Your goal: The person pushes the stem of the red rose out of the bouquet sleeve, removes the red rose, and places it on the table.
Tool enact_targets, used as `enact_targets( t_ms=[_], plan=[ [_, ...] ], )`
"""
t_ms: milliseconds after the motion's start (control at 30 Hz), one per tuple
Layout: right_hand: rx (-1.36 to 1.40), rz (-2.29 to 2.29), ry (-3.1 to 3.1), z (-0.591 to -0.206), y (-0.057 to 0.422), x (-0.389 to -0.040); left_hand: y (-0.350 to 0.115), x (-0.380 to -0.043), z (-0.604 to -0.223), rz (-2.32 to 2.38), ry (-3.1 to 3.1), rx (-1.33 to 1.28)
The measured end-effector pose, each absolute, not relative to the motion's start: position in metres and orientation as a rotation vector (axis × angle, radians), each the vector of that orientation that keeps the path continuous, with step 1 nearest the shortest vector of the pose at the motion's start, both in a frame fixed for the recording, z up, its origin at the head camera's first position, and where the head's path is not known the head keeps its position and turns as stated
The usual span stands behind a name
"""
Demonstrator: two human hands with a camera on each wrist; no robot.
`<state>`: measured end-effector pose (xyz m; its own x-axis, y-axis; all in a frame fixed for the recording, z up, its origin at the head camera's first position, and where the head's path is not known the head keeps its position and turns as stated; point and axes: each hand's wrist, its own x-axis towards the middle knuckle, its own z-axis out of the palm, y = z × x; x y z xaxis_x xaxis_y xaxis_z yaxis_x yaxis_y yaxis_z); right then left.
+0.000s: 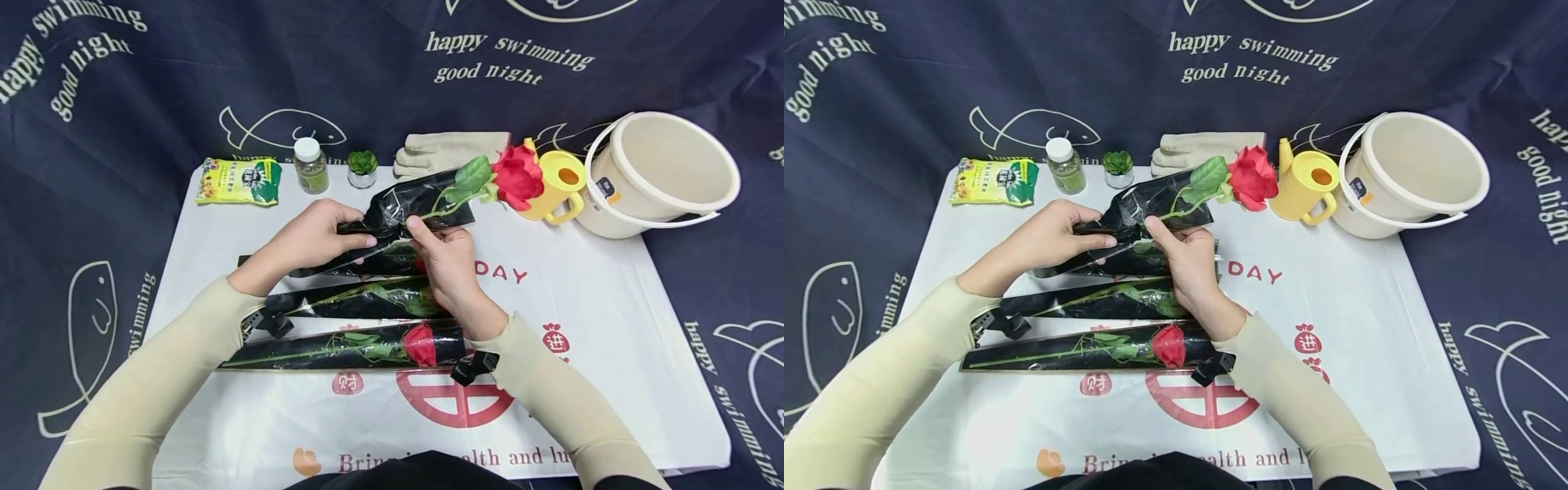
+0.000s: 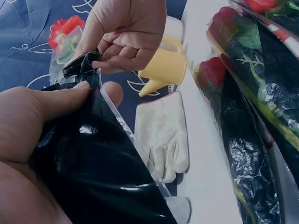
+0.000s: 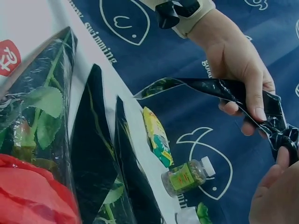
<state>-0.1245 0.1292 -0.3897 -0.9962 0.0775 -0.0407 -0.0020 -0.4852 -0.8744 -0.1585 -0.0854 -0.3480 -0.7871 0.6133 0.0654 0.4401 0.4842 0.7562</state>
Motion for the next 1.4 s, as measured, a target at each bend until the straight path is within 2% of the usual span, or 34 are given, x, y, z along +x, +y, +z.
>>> enact_targets(
  t_ms=[367, 1167, 1400],
  plan=[
    [-0.129, 2.51, -1.704, -0.388, 0.136, -0.128, -0.095, -0.16, -0.35, 1.17, 2.443, 0.896],
    [-0.157, 2.653, -1.431, -0.382, 0.155, -0.137, -0.113, -0.161, -0.347, 1.196, 2.473, 0.746],
    [-0.159, 2.707, -1.544, -0.383, 0.174, -0.138, -0.125, -0.16, -0.348, 1.135, 2.492, 0.752]
  ],
)
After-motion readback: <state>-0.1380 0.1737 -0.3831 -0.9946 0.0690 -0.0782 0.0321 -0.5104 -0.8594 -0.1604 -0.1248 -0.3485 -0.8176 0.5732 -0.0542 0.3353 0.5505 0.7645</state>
